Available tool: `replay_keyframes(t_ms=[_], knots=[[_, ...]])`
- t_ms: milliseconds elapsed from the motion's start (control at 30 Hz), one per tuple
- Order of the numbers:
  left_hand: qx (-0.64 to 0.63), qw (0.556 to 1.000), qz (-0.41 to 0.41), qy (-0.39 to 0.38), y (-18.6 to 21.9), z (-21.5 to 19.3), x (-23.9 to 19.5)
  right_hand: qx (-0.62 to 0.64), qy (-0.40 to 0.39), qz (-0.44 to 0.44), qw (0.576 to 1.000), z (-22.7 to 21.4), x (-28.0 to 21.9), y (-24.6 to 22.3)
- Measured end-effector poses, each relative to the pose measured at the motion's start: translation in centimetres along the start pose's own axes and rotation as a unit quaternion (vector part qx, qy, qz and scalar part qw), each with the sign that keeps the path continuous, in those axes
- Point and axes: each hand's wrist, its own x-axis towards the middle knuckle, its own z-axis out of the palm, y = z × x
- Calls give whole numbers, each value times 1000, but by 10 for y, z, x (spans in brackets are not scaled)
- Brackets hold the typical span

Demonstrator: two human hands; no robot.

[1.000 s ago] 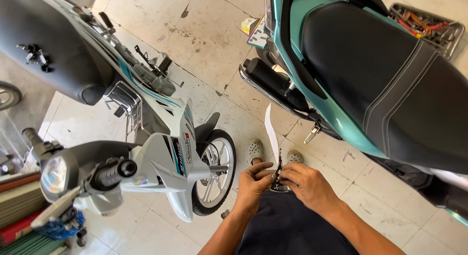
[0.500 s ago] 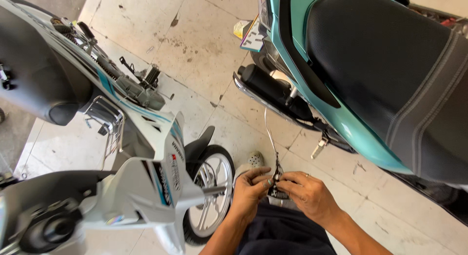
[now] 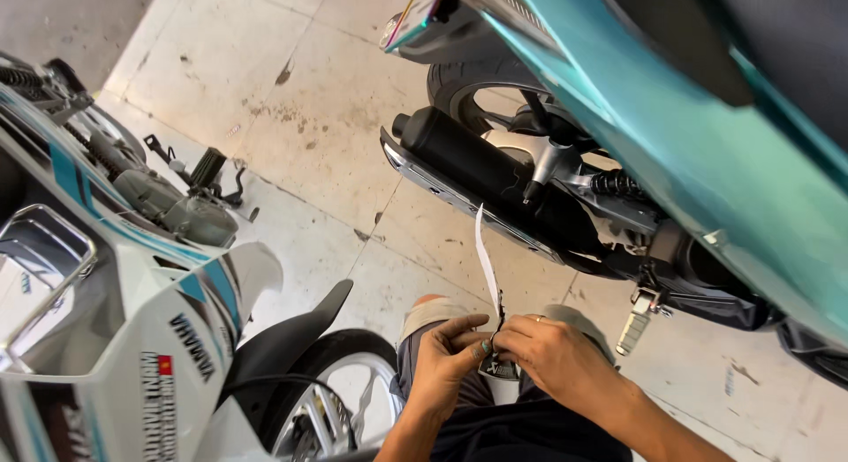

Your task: The person applies several black and white brand stickers to the front fork and rear shock absorber of a teal scooter. They peel stickers from a sheet and carefully place them on the scooter's suspension components.

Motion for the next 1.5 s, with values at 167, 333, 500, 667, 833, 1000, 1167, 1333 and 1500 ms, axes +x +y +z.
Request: replay_keyframes(t_ms=[167, 333, 500, 667, 833, 1000, 1167, 1333, 1500], knots=[[28, 998, 44, -40, -29, -19, 27, -34, -12, 17, 999, 39, -7, 22], [27, 998, 28, -49, -38, -39, 28, -61, -27, -24, 997, 44, -10, 10], [-35, 998, 43, -30, -50, -65, 47, -161, 70, -162, 971, 56, 3, 12], [-71, 996, 44, 8, -45, -71, 49, -182, 144, -205, 951, 66, 12, 18], [-109, 994, 24, 20, -46, -75, 58, -123, 121, -172, 970, 79, 12, 40], [-87, 996, -1, 22, -50, -68, 62, -103, 98, -144, 979, 78, 10, 45], [-68, 997, 12, 40, -61, -67, 69, -115, 64, -124, 984, 76, 16, 47], [-32, 996, 54, 63, -54, -64, 67, -79, 73, -143, 984, 80, 22, 50], [-24, 996, 53, 74, -50, -63, 63, -34, 83, -137, 987, 88, 22, 57]])
